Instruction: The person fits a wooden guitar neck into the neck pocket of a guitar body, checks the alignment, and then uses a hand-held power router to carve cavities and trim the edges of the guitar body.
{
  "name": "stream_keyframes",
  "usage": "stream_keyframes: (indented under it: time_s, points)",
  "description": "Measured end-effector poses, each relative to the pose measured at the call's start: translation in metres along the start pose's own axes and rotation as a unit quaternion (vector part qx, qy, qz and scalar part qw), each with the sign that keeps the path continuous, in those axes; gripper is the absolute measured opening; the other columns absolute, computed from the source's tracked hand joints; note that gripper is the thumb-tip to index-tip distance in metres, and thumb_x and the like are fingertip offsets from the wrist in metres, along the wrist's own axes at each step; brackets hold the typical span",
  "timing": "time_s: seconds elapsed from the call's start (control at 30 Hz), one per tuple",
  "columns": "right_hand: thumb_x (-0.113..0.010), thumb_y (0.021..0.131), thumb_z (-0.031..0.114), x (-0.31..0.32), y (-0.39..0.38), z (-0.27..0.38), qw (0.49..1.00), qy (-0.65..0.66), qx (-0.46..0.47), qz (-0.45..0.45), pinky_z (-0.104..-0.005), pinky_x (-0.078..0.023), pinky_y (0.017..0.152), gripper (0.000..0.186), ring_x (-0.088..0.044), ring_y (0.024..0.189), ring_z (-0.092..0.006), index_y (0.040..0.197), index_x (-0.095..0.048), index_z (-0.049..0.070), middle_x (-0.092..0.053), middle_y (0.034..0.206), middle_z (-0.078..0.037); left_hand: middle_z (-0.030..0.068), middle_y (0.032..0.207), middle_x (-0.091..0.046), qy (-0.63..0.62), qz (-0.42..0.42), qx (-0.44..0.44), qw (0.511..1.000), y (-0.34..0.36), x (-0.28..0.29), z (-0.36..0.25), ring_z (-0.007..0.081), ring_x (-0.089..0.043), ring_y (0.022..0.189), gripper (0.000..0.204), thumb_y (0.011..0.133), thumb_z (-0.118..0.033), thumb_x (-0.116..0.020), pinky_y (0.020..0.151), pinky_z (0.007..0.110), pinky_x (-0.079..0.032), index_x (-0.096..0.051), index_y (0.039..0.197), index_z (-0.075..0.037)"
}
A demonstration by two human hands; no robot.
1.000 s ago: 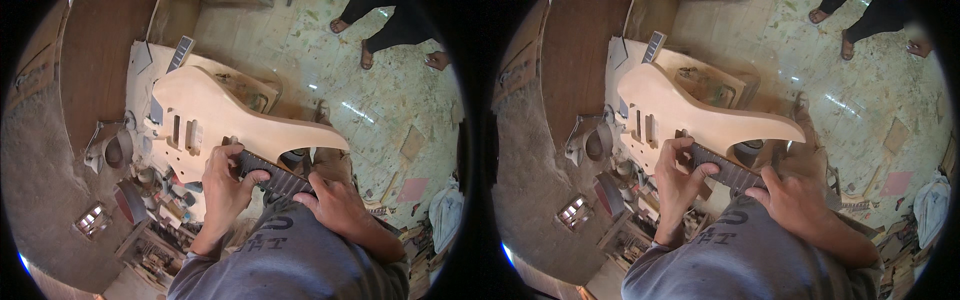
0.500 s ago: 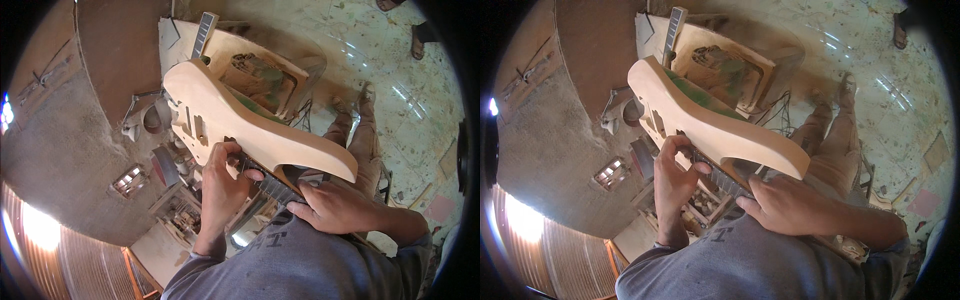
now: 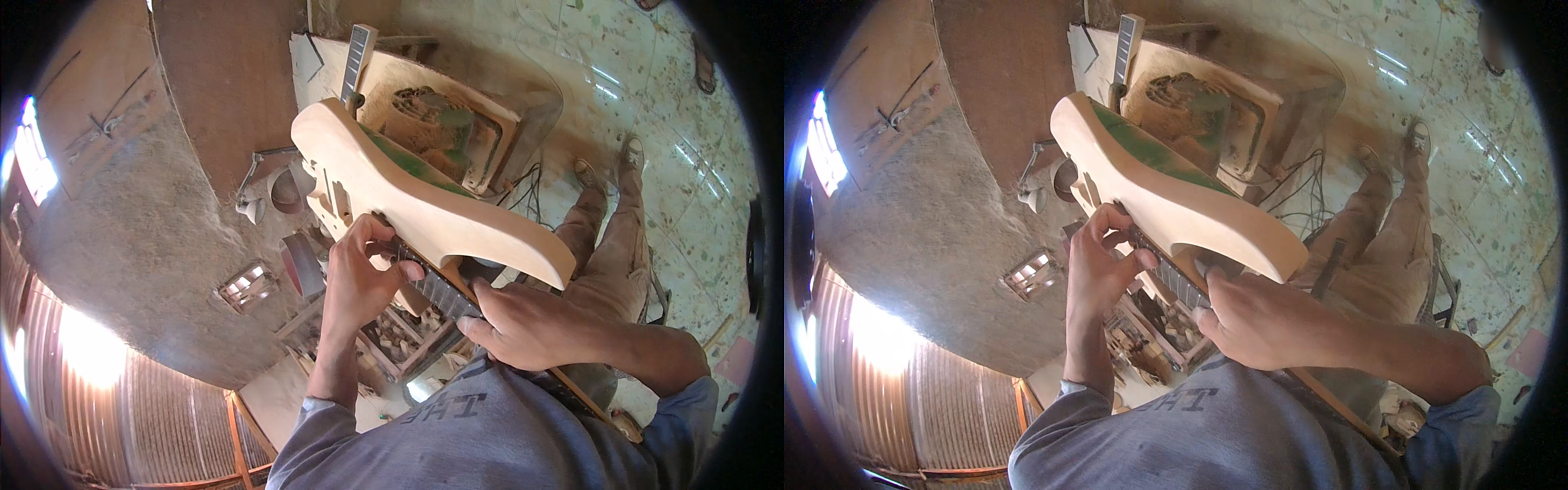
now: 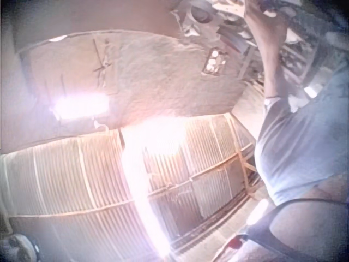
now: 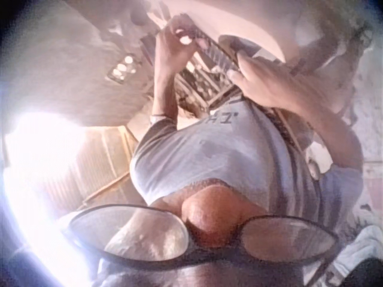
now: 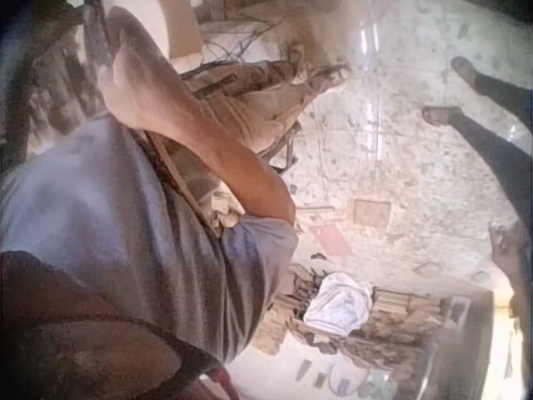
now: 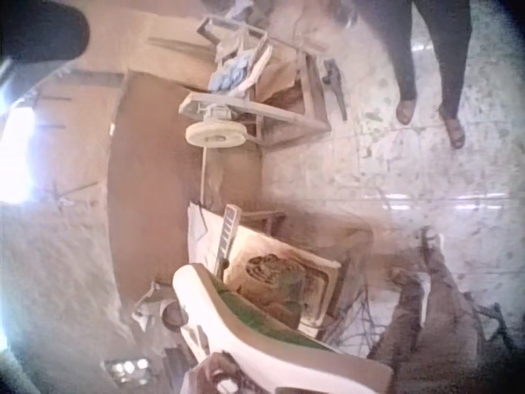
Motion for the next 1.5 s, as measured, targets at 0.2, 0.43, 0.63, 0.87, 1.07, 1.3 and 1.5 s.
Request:
stream_keyframes:
  time_s: [0.2, 0.43, 0.63, 0.87, 1.07, 1.3, 1.5]
  points:
    - [-0.051, 0.109, 0.037, -0.001, 0.009, -0.004, 1.000, -0.002, 0.011, 0.005, -0.0482, -0.055, 0.082, 0.043, -0.075, 0.083, -0.0349, 0.102, -0.052, -0.006, -0.072, 0.075, -0.017, 0.0084, 0.094, -0.072, -0.036, 0.023, -0.020, 0.999, 0.005, -0.001, 0.004, 0.0151, -0.071, 0.088, 0.047, 0.070, -0.006, -0.097, 0.080, 0.033, -0.058, -0.060, 0.097, 0.002]
    - [-0.052, 0.108, 0.038, 0.000, 0.016, -0.002, 0.999, -0.001, 0.002, 0.035, -0.0463, -0.056, 0.083, 0.045, -0.076, 0.085, -0.0321, 0.103, -0.055, -0.007, -0.074, 0.081, -0.019, 0.0083, 0.090, -0.074, 0.015, 0.038, 0.000, 0.999, 0.007, 0.002, 0.001, 0.0161, -0.075, 0.091, 0.045, 0.070, -0.008, -0.098, 0.079, 0.033, -0.059, -0.062, 0.096, 0.002]
    - [-0.052, 0.108, 0.038, 0.002, 0.018, -0.004, 1.000, 0.001, 0.012, 0.008, -0.0459, -0.056, 0.082, 0.047, -0.076, 0.084, -0.0315, 0.104, -0.056, -0.009, -0.073, 0.084, -0.021, 0.0084, 0.086, -0.075, 0.122, 0.012, 0.029, 0.992, 0.005, 0.007, -0.008, 0.0156, -0.073, 0.085, 0.046, 0.066, -0.014, -0.100, 0.076, 0.033, -0.057, -0.067, 0.094, 0.000]
    - [-0.052, 0.109, 0.040, 0.006, 0.013, 0.000, 1.000, 0.000, -0.001, 0.008, -0.0455, -0.056, 0.081, 0.048, -0.075, 0.082, -0.0306, 0.104, -0.056, -0.008, -0.072, 0.081, -0.019, 0.0096, 0.084, -0.074, 0.142, 0.013, 0.009, 0.990, 0.009, 0.009, -0.016, 0.0193, -0.071, 0.079, 0.050, 0.061, -0.020, -0.102, 0.074, 0.035, -0.055, -0.067, 0.092, 0.000]
    - [-0.049, 0.110, 0.038, 0.008, 0.012, 0.008, 0.999, 0.012, -0.050, -0.004, -0.0468, -0.056, 0.086, 0.052, -0.077, 0.084, -0.0346, 0.103, -0.060, -0.013, -0.073, 0.080, -0.023, 0.0100, 0.080, -0.073, 0.070, -0.021, 0.019, 0.997, 0.006, 0.008, 0.003, 0.0215, -0.072, 0.076, 0.052, 0.061, -0.021, -0.101, 0.072, 0.037, -0.055, -0.070, 0.096, 0.000]
    - [-0.054, 0.109, 0.037, -0.010, 0.008, 0.011, 0.985, 0.024, -0.132, -0.111, -0.0366, -0.059, 0.063, 0.047, -0.075, 0.072, -0.0217, 0.128, -0.056, -0.006, -0.072, 0.090, -0.016, 0.0099, 0.112, -0.065, -0.083, -0.332, -0.161, 0.926, -0.061, 0.006, 0.004, 0.0129, -0.064, 0.100, 0.037, 0.079, -0.007, -0.090, 0.086, 0.031, -0.053, -0.066, 0.107, -0.001]
    - [-0.054, 0.111, 0.041, -0.015, -0.006, 0.018, 0.959, -0.011, -0.181, -0.218, -0.0320, -0.060, 0.054, 0.043, -0.071, 0.060, -0.0189, 0.120, -0.061, -0.001, -0.072, 0.084, -0.012, 0.0087, 0.112, -0.059, -0.720, -0.271, -0.075, 0.634, -0.116, -0.120, 0.046, 0.0144, -0.061, 0.101, 0.024, 0.091, -0.004, -0.080, 0.089, 0.031, -0.052, -0.059, 0.100, -0.003]
Point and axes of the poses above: each hand's wrist, its own y-axis towards the middle knuckle, its own x-axis out of the back of the hand, z = x × y, the point moved 9 cm from there along y, towards the middle knuckle
